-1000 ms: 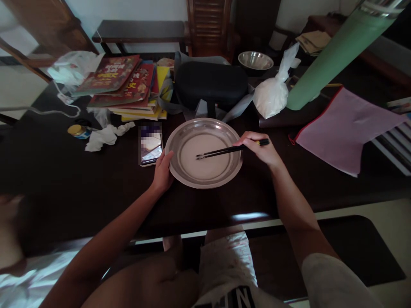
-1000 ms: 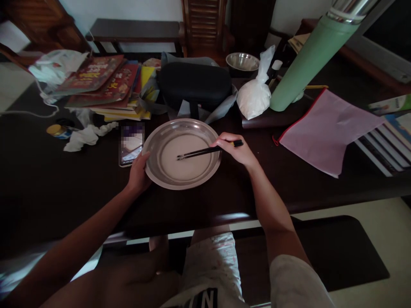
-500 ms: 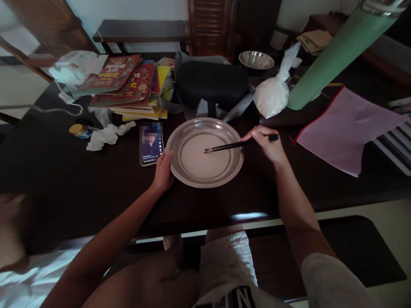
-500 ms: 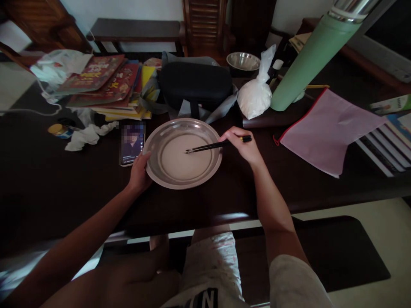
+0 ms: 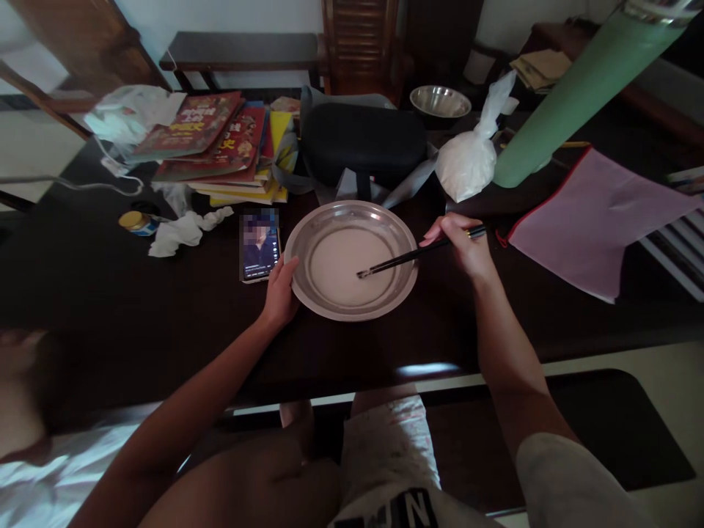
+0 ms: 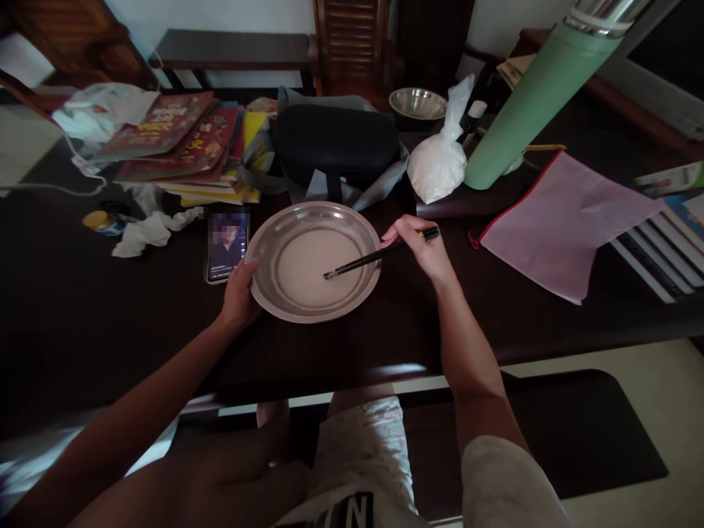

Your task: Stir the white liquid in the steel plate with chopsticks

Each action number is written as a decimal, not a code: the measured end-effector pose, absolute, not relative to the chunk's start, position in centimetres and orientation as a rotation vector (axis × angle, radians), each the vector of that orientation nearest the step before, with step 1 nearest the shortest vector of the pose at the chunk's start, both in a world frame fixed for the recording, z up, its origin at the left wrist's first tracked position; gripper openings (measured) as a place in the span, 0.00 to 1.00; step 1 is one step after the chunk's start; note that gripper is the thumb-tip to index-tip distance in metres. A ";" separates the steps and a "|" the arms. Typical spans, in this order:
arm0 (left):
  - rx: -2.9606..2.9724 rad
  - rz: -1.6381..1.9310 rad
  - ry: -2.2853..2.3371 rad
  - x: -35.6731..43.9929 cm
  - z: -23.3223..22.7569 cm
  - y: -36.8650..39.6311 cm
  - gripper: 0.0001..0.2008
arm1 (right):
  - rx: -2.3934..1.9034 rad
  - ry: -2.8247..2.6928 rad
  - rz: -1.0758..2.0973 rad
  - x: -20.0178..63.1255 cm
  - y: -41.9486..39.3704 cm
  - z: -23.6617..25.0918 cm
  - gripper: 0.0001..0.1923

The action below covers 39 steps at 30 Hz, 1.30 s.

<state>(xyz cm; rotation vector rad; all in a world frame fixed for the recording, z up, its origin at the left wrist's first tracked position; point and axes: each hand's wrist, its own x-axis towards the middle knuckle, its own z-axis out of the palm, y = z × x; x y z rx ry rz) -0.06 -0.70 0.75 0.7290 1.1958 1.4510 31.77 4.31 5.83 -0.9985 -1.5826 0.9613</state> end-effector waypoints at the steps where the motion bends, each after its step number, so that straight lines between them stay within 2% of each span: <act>1: 0.728 1.454 1.196 0.0 0.8 -0.7 0.17 | -0.981 -1.625 0.992 31.6 4.3 5.8 0.20; 5: 0.759 1.455 1.181 0.1 0.8 -0.7 0.17 | -0.981 -1.787 0.971 31.1 4.1 6.0 0.20; 9: 0.764 1.453 1.184 0.1 0.8 -0.7 0.17 | -1.035 -1.625 0.880 31.5 4.3 6.1 0.20; 14: 0.752 1.441 1.178 0.0 0.9 -0.7 0.18 | -0.980 -1.724 0.996 31.1 4.1 6.1 0.21; 20: 0.721 1.459 1.195 0.0 0.7 -0.6 0.18 | -1.018 -1.645 0.848 31.6 4.3 5.9 0.18; 26: 0.750 1.431 1.168 -0.3 0.6 -0.7 0.18 | -0.959 -1.754 0.987 31.1 4.1 5.8 0.18; 31: 0.812 1.446 1.158 -0.2 0.5 -0.6 0.16 | -1.021 -1.658 0.837 31.5 4.2 5.8 0.18; 35: 0.792 1.440 1.148 -0.2 0.3 -0.6 0.17 | -0.985 -1.633 0.936 31.5 4.1 5.8 0.20; 39: 0.801 1.439 1.145 -0.2 0.2 -0.6 0.18 | -0.956 -1.789 0.962 31.0 4.0 5.9 0.18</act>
